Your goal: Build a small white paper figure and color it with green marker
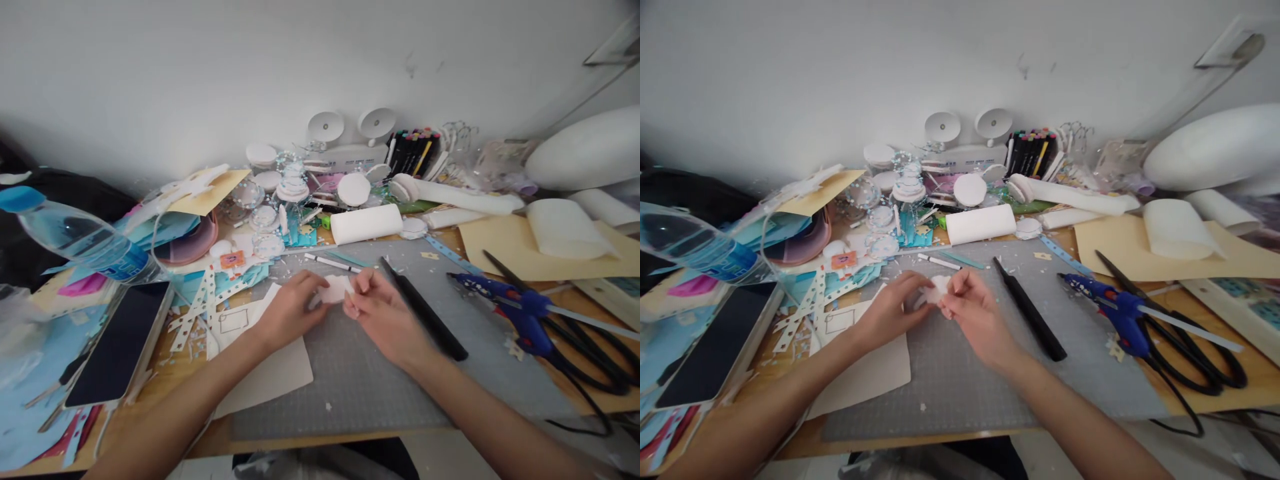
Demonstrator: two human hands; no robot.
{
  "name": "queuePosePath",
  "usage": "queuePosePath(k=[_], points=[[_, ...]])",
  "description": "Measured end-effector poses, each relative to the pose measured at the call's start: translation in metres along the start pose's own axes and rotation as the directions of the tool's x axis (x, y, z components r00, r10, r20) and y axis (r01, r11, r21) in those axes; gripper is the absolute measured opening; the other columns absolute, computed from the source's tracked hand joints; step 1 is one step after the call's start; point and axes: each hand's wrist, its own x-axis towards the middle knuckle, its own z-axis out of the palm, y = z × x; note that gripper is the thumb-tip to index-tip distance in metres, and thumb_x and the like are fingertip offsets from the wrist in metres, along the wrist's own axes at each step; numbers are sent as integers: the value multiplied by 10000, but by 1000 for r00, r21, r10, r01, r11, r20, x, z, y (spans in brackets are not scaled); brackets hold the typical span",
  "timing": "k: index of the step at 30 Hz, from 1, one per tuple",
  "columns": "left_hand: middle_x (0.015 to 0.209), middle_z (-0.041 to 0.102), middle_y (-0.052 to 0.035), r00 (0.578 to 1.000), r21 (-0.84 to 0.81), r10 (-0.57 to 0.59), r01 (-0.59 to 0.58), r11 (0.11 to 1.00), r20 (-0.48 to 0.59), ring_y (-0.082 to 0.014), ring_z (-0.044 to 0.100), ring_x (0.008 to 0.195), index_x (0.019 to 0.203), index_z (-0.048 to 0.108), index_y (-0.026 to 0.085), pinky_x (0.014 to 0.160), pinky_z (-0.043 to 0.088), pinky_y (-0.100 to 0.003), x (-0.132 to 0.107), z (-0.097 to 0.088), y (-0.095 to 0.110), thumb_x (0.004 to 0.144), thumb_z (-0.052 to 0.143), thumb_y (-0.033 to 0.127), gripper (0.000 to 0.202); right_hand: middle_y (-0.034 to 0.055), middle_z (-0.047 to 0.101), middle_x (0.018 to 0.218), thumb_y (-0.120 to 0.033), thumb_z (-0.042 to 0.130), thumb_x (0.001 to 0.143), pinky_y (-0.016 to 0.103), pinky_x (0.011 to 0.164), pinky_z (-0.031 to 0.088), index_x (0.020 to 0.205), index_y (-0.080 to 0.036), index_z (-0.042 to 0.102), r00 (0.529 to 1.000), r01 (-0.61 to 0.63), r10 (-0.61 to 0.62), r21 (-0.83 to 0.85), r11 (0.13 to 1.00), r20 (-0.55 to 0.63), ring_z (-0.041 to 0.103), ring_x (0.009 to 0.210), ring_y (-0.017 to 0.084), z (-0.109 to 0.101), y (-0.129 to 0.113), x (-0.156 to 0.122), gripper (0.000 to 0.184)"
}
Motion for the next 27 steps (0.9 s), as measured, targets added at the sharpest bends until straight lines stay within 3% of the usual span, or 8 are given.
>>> queuePosePath(k=[3,7,13,27], points=[[1008,564,-57,970,-265,-145,90,960,-196,-175,576,936,1028,558,198,839,496,-307,-13,-6,1,823,622,189,215,-52,397,726,-235,655,784,252,605,361,730,-215,368,993,-37,44,-59,998,111,424,604,87,2,6,-5,293],[1033,535,-57,930,-476,-238,80,876,-281,-162,561,952,1012,565,205,832,494,-279,-29,-10,3,809,659,193,224,-46,384,726,-257,635,819,240,588,328,722,-219,338,972,-60,105,-209,976,212,385,635,102,7,11,-12,315],[1037,534,-50,915,-497,-248,62,866,-317,-158,546,980,972,581,212,825,489,-259,-37,-8,0,800,681,174,202,-33,392,738,-236,572,863,251,625,318,714,-220,323,983,27,45,-383,923,176,367,680,123,11,18,-14,291],[1005,558,-47,924,-472,-181,0,882,-338,-156,565,942,942,647,214,764,530,-237,-43,-12,3,750,741,159,221,-47,376,707,-215,581,863,242,577,277,704,-216,325,985,-53,105,-346,937,134,330,632,109,11,22,-13,302]])
